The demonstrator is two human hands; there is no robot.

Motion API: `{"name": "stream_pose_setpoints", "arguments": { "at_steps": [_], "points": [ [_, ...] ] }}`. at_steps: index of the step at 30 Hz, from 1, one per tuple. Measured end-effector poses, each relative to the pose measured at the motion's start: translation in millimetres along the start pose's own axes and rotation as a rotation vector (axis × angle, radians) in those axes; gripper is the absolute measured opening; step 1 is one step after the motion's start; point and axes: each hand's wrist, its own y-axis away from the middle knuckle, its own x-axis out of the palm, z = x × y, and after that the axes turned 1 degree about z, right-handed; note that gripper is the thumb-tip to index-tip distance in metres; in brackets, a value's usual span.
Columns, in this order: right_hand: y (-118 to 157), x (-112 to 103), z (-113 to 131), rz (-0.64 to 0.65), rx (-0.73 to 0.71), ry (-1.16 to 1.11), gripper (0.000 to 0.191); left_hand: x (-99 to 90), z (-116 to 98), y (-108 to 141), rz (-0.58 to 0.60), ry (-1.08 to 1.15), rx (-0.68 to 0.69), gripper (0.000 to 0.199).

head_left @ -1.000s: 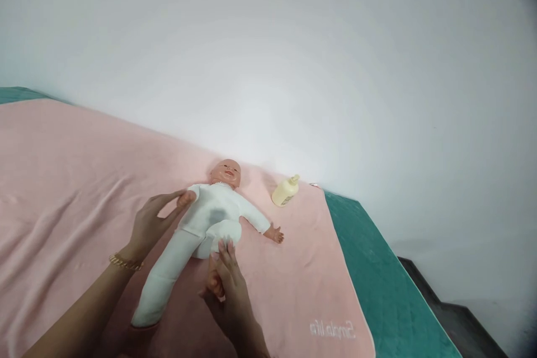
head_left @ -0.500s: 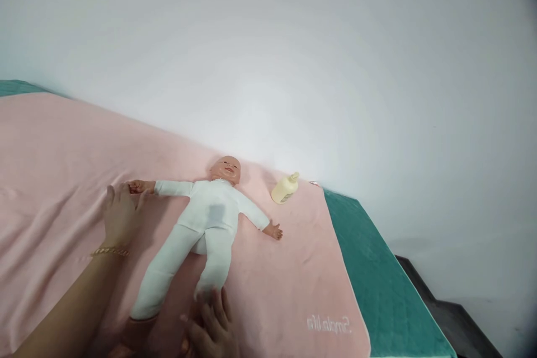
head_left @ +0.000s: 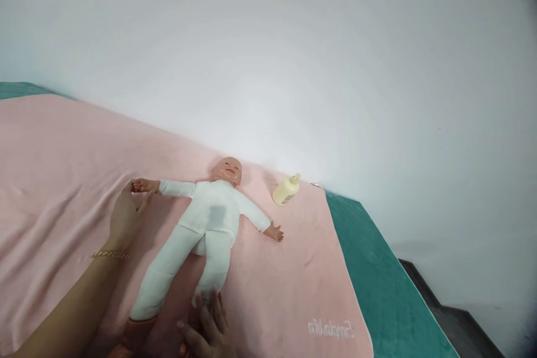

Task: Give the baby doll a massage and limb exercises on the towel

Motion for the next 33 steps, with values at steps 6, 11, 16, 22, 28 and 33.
{"name": "stream_pose_setpoints", "arguments": {
  "at_steps": [6,11,16,22,28,33],
  "points": [
    [-44,-39,-17,0.081,-0.056,-0.043,0.053,-12.8,-33,15,-0.078,0.17,0.016,0.053],
    [-77,-53,-27,0.141,0.008,-0.112,0.058,-9.4,-54,27,-0.029,0.238,0.375,0.031],
    [-100,-55,-39,0.21,0.054,-0.141,0.053,7.0,-66,35,0.163,0.314,0.751,0.023],
    [-109,-49,-55,0.227,0.081,-0.185,0.061,16.8,-67,34,0.158,0.297,0.867,0.021],
    [-113,-52,-58,0.189,0.117,-0.226,0.058,12.6,-55,32,0.083,0.333,0.789,0.02],
    [-103,-63,-50,0.187,0.135,-0.209,0.06,-1.9,-45,26,-0.059,0.324,0.317,0.029]
  ]
}}
